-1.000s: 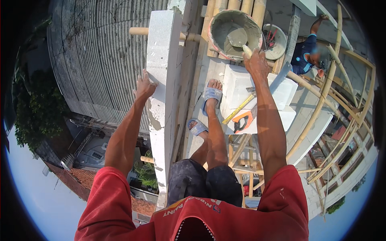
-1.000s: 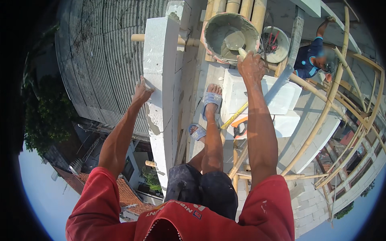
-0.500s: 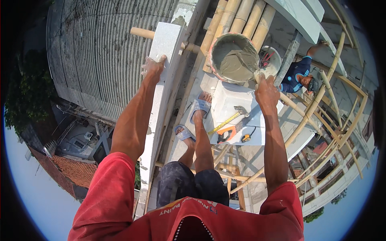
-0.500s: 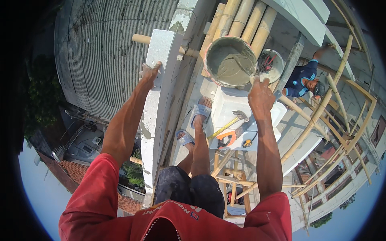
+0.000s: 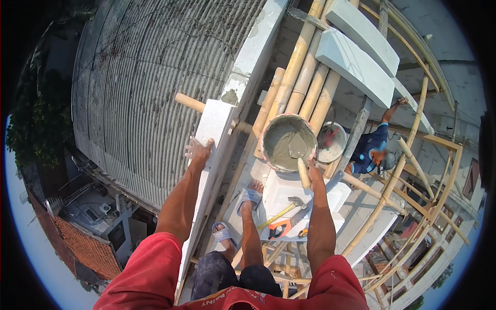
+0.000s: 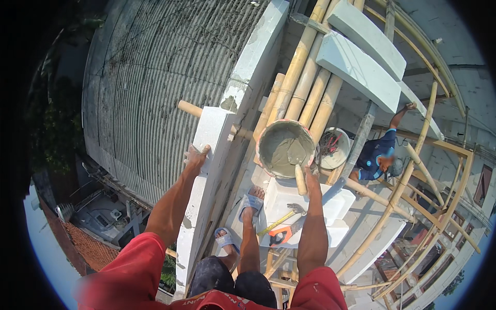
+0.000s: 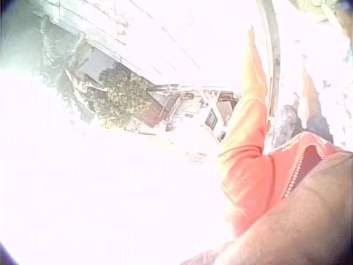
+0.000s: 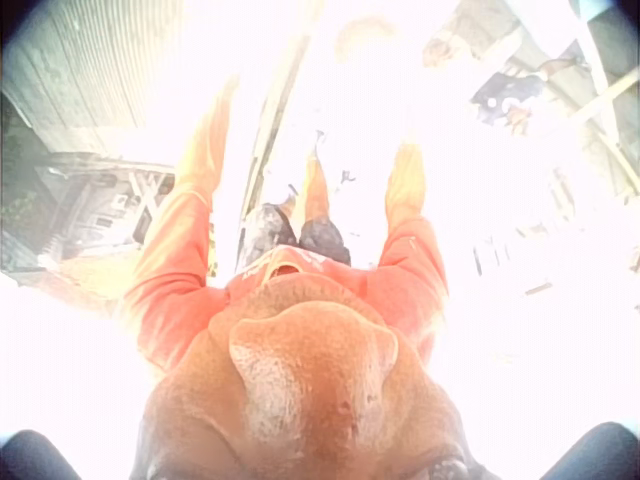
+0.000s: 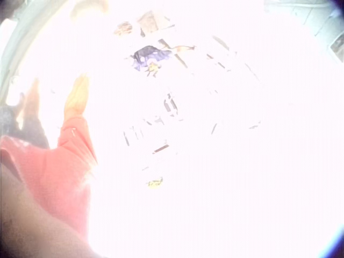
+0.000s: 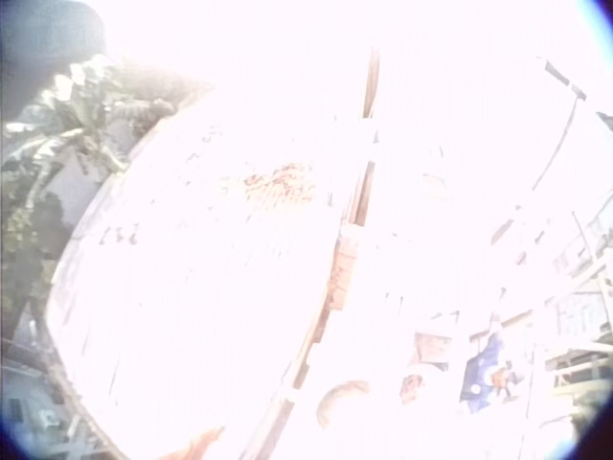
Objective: The person applies mortar to a wall using a trowel, positions a lightweight concrete block, and uses a hammer to align it.
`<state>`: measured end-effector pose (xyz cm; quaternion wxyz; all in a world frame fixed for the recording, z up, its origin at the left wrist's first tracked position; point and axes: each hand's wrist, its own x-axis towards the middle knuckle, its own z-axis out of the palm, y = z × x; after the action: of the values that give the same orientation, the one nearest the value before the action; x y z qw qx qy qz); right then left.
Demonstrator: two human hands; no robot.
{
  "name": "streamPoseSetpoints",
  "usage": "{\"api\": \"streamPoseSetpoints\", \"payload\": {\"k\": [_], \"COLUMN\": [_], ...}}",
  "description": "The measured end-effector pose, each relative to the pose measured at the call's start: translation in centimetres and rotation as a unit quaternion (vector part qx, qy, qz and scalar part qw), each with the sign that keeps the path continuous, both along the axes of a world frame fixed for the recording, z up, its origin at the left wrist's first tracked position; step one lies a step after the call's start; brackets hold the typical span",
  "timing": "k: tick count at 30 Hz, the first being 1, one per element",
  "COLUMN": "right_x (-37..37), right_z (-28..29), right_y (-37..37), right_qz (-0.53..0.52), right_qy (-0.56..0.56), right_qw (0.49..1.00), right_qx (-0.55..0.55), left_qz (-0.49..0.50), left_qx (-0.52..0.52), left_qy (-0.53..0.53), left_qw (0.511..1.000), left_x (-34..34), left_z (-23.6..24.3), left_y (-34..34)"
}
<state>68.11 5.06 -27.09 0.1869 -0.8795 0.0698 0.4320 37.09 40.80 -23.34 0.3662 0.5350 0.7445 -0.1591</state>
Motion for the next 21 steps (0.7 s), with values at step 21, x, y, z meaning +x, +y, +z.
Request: {"api": "streamPoseSetpoints", "payload": {"k": [21], "right_x": [1.1], "right_z": [14.5], "right_y": [13.4], "right_qz": [-0.327], "right_qy": [0.147], "right_qw": [0.866], "right_qx": [0.348], "left_qz": [0.022], "left_qx": [-0.019], "left_qy": [-0.041], "left_qw": [0.999], "left_x": [-0.6], "left_z": [-1.7], "left_y": [-1.1]}}
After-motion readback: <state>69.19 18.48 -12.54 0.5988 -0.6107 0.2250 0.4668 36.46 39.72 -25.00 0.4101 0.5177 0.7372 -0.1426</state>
